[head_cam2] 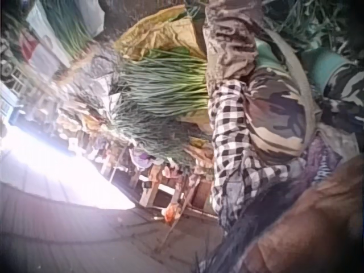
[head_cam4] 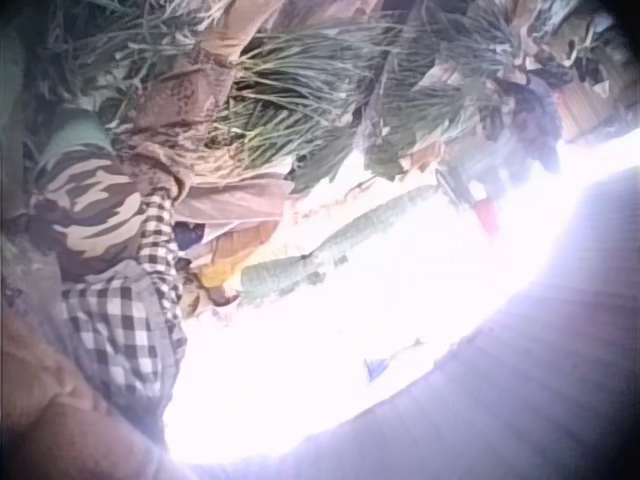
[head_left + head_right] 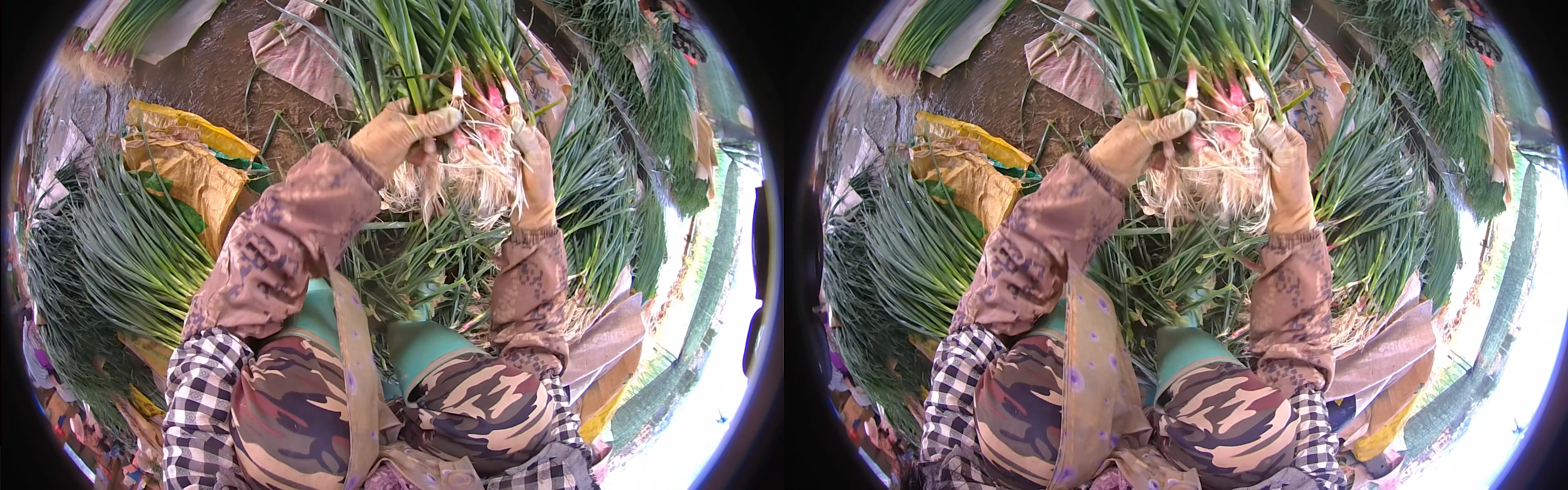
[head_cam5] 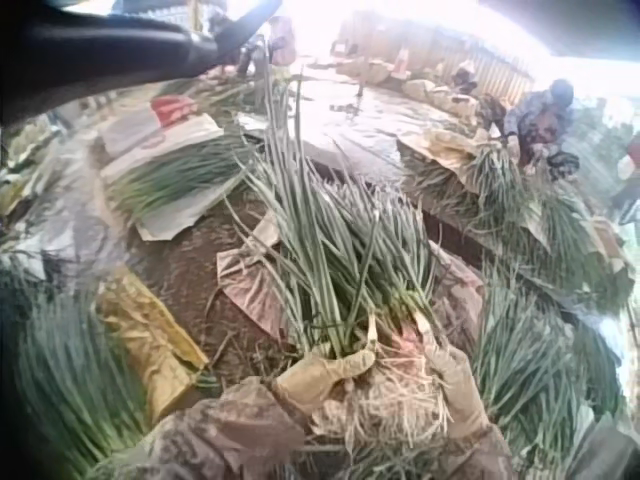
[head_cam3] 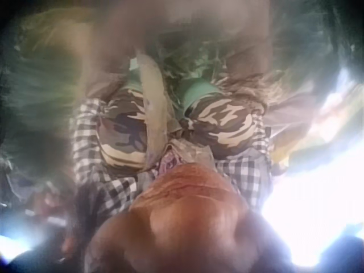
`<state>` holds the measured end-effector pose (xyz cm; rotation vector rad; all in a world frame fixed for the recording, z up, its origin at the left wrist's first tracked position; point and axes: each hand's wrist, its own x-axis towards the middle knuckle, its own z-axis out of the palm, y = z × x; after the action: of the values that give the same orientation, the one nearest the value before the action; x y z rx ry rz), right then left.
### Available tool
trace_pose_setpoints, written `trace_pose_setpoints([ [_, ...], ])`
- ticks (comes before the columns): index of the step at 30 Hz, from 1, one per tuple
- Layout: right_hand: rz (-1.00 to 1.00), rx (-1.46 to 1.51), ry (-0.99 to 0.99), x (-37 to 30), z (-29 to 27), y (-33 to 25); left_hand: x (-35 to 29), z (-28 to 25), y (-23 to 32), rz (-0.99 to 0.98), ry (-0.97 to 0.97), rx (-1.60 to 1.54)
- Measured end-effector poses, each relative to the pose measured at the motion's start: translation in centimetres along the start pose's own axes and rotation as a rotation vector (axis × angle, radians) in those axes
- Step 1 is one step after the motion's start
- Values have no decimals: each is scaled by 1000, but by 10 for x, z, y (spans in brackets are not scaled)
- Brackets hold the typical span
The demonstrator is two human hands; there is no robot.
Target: The person gathers green onions, aligns the roots, and ties them into bundles using a rubber band. The person then places the finished bundle into a plastic bag.
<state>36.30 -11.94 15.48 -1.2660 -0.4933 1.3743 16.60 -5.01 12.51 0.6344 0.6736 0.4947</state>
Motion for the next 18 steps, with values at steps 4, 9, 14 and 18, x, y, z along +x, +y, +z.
trace_pose_setpoints([
  [4,90,-266,145,56,-63,49,28,-45,-32,-126,207,-289],
  [9,159,-373,198,45,-73,54,-1,-75,-56,-131,12,-193],
  [14,-17,-1086,266,27,-88,27,-23,-80,-52,-113,-132,-278],
  [18,-247,-943,293,-8,-36,0,-32,-77,-48,-87,-184,-212],
])
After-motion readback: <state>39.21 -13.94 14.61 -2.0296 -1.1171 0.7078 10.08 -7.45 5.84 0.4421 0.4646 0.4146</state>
